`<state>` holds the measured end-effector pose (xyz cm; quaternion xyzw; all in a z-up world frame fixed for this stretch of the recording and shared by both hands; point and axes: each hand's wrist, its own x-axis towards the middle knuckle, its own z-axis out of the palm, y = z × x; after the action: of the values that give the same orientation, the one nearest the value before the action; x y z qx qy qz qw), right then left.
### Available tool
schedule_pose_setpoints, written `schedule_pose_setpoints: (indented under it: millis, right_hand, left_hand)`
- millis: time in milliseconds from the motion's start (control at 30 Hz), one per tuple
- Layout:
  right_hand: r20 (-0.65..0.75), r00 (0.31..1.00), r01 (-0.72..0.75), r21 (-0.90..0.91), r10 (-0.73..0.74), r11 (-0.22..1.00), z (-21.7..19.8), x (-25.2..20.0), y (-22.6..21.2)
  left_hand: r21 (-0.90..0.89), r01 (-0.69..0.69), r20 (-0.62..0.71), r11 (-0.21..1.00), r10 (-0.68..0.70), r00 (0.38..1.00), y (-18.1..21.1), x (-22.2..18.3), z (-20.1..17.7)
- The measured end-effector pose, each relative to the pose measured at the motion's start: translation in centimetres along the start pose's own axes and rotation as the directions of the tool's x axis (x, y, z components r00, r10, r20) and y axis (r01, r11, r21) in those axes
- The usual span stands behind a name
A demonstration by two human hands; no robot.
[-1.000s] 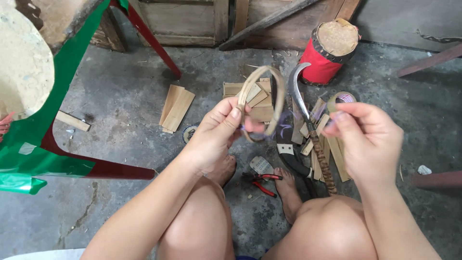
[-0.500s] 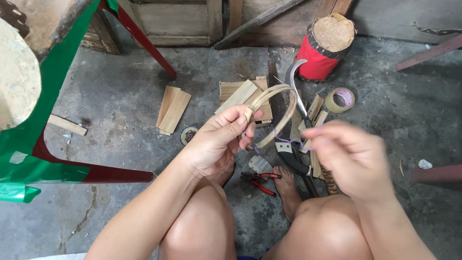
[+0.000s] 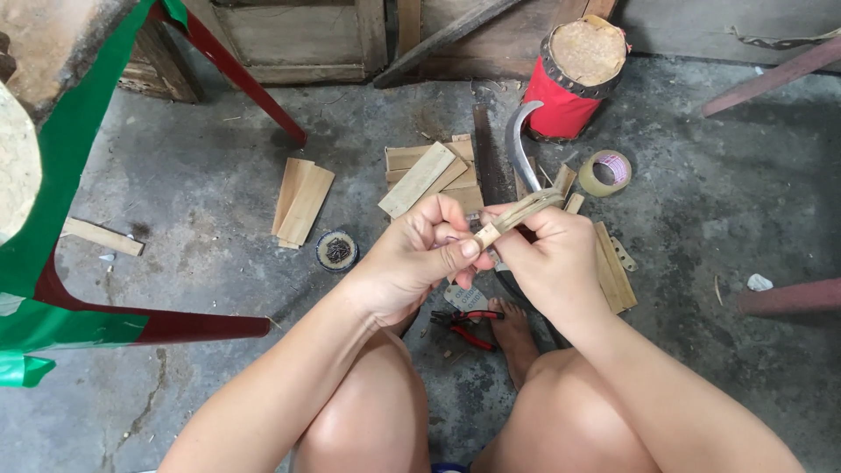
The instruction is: Preparing a wooden rim by bending thin strips of wood into a circle and securing them with string, likely for a percussion instrument.
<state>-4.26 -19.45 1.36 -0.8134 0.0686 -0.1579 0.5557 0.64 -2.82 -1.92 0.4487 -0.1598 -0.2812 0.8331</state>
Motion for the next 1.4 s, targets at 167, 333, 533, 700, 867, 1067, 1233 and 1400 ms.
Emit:
schedule_pose_setpoints:
  millis: [167,333,533,700,867,1067,1233,1400]
  right_hand:
    - [-0.049,0.998,-0.037,0.054,0.04,0.998,0.6,-0.4,-0.5]
    - [0.05,0.993,0.104,0.028,-0.105,0.994,0.1,-0.1,-0.5]
    - [0.093,0.986,0.134,0.039,-0.137,0.99,-0.3,-0.3,-0.1]
    - [0.215,0.956,0.21,-0.024,-0.201,0.977,-1.9,-1.0,-1.5]
    - [0.302,0.9,0.379,-0.179,-0.316,0.908,-2.8,-2.9,-3.4]
    - [0.342,0.676,0.702,-0.568,-0.653,0.429,-4.4,-3.9,-6.5]
    - [0.293,0.541,0.684,-0.699,-0.788,0.21,-6.0,0.0,-5.6]
    - [0.303,0.637,0.635,-0.728,-0.709,0.259,-5.5,2.3,-5.6]
  left_hand:
    - [-0.048,0.009,-0.028,0.999,-0.01,1.0,0.6,0.0,0.6]
    - [-0.026,0.01,-0.174,1.0,-0.014,0.985,-0.1,0.3,0.0]
    - [0.218,-0.084,-0.271,0.972,0.143,0.952,0.5,0.1,1.1]
    - [0.4,-0.146,-0.315,0.905,0.285,0.905,0.6,0.0,0.1]
    - [0.613,-0.149,-0.313,0.776,0.411,0.856,1.8,-0.3,0.5]
    - [0.913,-0.348,0.189,0.212,0.537,0.822,3.4,-0.7,1.6]
    - [0.786,-0.617,0.582,-0.043,0.392,0.713,3.2,-1.5,3.4]
    - [0.707,-0.67,0.689,-0.226,0.431,0.582,4.2,-2.1,4.1]
